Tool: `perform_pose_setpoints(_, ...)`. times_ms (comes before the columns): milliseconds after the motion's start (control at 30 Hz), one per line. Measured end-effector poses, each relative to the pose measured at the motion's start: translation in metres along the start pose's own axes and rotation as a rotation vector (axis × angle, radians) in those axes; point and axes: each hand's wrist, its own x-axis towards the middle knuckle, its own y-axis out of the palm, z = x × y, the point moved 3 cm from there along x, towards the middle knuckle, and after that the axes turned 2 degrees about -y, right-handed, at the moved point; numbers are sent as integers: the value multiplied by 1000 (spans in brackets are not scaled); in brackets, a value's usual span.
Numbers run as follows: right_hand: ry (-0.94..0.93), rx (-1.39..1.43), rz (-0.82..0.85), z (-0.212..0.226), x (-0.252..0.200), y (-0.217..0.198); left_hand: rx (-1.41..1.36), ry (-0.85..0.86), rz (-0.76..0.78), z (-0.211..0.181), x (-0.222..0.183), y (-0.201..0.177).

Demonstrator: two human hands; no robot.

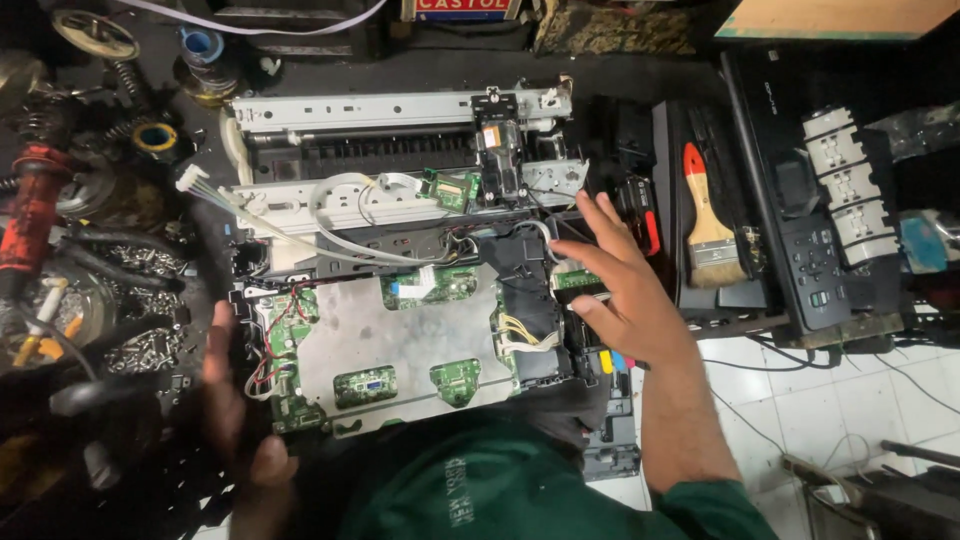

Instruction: Disassembling a printer unit by removing screws with a screwdriver and cleaning the internal components with a brush.

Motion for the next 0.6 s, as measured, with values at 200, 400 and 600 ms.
perform_pose_setpoints(200,25,10,15,1,3,0,-108,15,-5,15,-6,-5)
perform_pose_setpoints(400,34,-64,40,-1,3,-1,-109,8,-18,13,-2,-2)
perform_pose_setpoints(600,70,-202,173,2,1,-6,-17,-4,-22,7,-4,-3)
